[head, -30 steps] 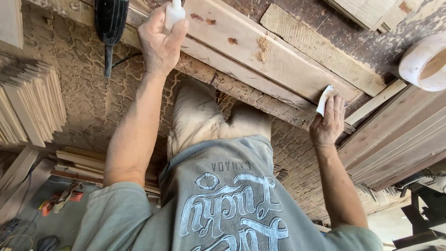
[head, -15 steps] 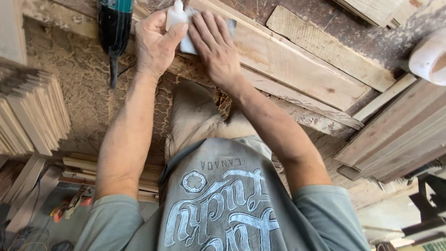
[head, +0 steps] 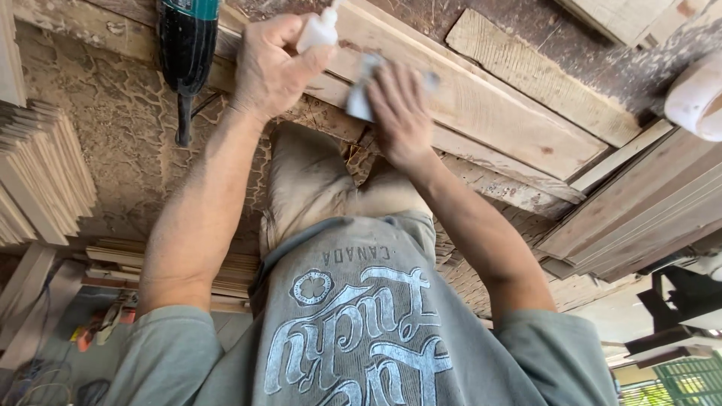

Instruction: Applying glue to wooden planks and then using an angle grinder with a sanding disc to sand the surfaces.

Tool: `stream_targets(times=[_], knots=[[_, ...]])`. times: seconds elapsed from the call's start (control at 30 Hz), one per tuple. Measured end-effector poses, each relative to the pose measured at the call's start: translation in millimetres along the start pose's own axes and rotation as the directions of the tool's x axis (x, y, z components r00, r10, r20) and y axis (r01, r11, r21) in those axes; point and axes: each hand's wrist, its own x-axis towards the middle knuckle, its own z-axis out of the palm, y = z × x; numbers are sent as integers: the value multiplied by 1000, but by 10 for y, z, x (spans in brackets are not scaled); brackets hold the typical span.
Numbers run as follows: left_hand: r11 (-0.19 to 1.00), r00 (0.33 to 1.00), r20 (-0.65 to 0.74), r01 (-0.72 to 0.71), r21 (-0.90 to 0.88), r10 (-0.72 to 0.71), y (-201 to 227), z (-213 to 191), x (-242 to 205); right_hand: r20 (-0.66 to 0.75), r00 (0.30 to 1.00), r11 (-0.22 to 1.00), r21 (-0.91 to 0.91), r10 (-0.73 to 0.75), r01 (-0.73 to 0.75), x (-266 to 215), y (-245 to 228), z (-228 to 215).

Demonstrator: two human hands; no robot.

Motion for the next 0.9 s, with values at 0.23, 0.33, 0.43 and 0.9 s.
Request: stream_targets(times=[0.23,0.33,0.43,0.9], knots=[[998,998,29,60,0,-60,331,-51,97,95,992,987,-125,-88,100,347,-114,-342],[999,999,32,39,33,-40,260,106,13,36,996,994,-72,-80,83,-402,315,-421],[971,995,-5,-95,219,98,269,349,-175,-48,999,992,-121,17,-23,-1051,694,-572],[884,984,163,-17,467,-68,617,978,-422,-514,820,904,-178,250,-388,-1604,1264,-533]])
